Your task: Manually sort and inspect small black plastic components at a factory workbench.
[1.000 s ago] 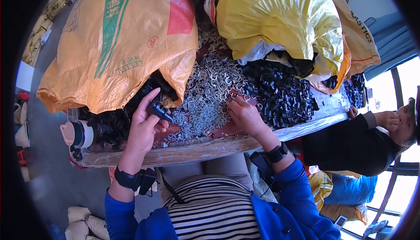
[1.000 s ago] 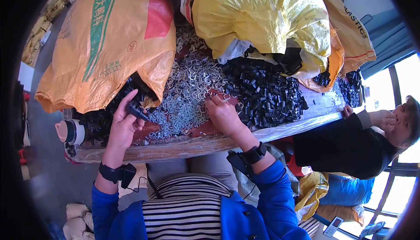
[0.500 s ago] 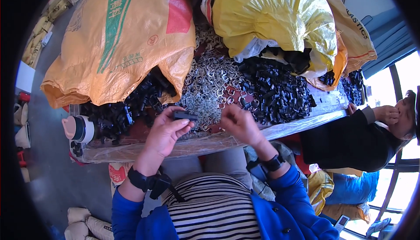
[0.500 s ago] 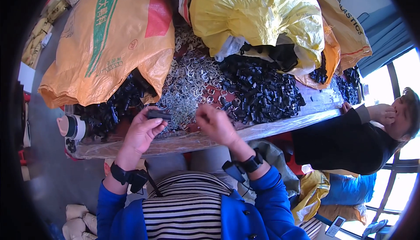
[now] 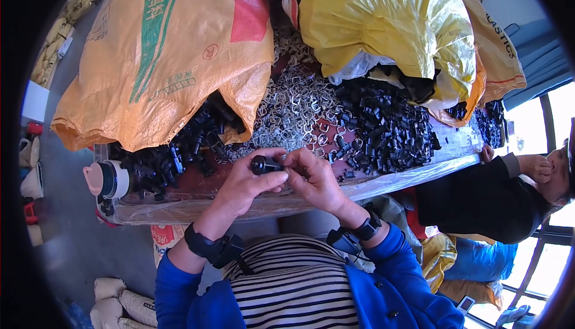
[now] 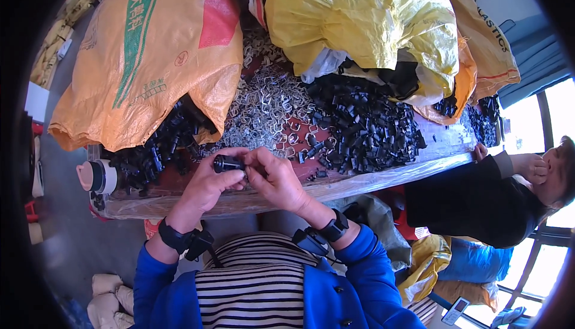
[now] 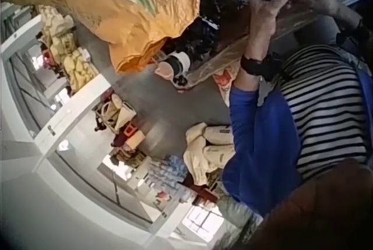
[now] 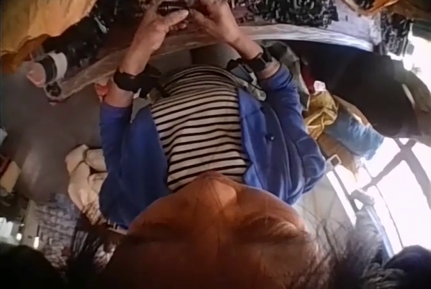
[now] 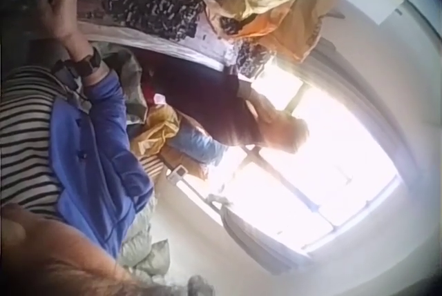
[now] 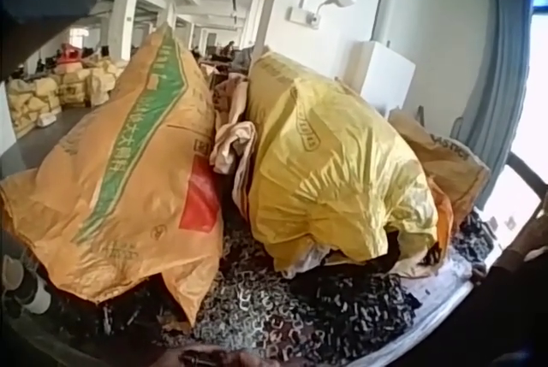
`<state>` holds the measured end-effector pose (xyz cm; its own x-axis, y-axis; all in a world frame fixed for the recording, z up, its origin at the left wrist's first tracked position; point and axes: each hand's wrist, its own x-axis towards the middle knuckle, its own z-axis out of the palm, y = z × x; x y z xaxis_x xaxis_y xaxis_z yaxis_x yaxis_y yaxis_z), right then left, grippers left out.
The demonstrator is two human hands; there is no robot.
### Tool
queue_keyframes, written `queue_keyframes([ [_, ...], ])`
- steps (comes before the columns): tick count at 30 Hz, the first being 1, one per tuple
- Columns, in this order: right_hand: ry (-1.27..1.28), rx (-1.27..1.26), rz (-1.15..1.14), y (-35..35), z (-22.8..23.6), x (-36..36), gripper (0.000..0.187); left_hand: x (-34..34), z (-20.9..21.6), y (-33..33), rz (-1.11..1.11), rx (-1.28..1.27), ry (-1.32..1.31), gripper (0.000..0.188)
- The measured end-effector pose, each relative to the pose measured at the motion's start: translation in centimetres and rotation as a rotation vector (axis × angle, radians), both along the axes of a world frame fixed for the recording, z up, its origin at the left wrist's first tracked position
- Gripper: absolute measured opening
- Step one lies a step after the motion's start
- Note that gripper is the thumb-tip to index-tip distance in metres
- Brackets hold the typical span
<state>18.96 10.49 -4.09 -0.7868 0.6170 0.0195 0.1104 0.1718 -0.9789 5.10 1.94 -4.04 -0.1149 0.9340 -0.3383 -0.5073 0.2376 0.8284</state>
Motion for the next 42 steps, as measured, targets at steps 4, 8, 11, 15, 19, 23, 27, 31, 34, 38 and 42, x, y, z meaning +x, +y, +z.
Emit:
queue_keyframes([
  [4, -0.036, 0.105, 0.008, 0.2, 0.2, 0.3, 0.008, 0.0, 0.3, 0.0, 0.029, -0.08, -0.201, 0.031],
  [8, -0.058, 0.063, 0.003, 0.0, 0.3, 0.8, 0.008, 0.4, -0.1, -0.4, -0.111, -0.119, -0.07, 0.033],
  [11, -0.032, 0.134, 0.013, -0.3, 0.5, 1.1, 0.007, 1.2, -0.6, -0.9, -0.268, -0.088, 0.081, 0.036],
  [15, 0.084, -0.012, -0.048, -0.2, -0.1, 1.5, 0.008, 2.1, -0.1, -1.2, -0.165, 0.015, -0.073, 0.032],
  [19, 0.102, -0.057, -0.015, -0.1, -0.7, 1.6, 0.011, 1.8, -0.1, -0.9, 0.165, -0.125, -0.252, 0.027],
  [23, 0.122, -0.138, 0.007, -0.3, -0.7, 0.9, 0.013, 1.7, -0.1, -0.5, 0.123, -0.088, -0.169, 0.022],
  [27, 0.213, -0.211, 0.017, -0.8, -0.4, 0.2, 0.013, 1.8, -1.3, -0.3, 0.044, 0.045, 0.127, 0.018],
  [31, 0.148, -0.334, 0.018, -0.7, -0.7, 0.5, 0.013, 1.9, -0.9, -0.3, 0.04, 0.097, 0.219, 0.013],
  [34, 0.176, -0.441, 0.035, -0.6, -0.8, 0.3, 0.013, 1.2, -0.8, -0.1, 0.051, 0.113, 0.296, 0.011],
  [38, 0.178, -0.434, 0.045, -0.6, -0.2, 0.4, 0.013, 1.6, -0.6, -0.1, 0.05, 0.14, 0.407, 0.009],
  [42, 0.23, -0.491, 0.022, -1.0, 0.1, 0.8, 0.013, 2.1, -0.3, -0.1, 0.084, 0.181, 0.457, 0.009],
])
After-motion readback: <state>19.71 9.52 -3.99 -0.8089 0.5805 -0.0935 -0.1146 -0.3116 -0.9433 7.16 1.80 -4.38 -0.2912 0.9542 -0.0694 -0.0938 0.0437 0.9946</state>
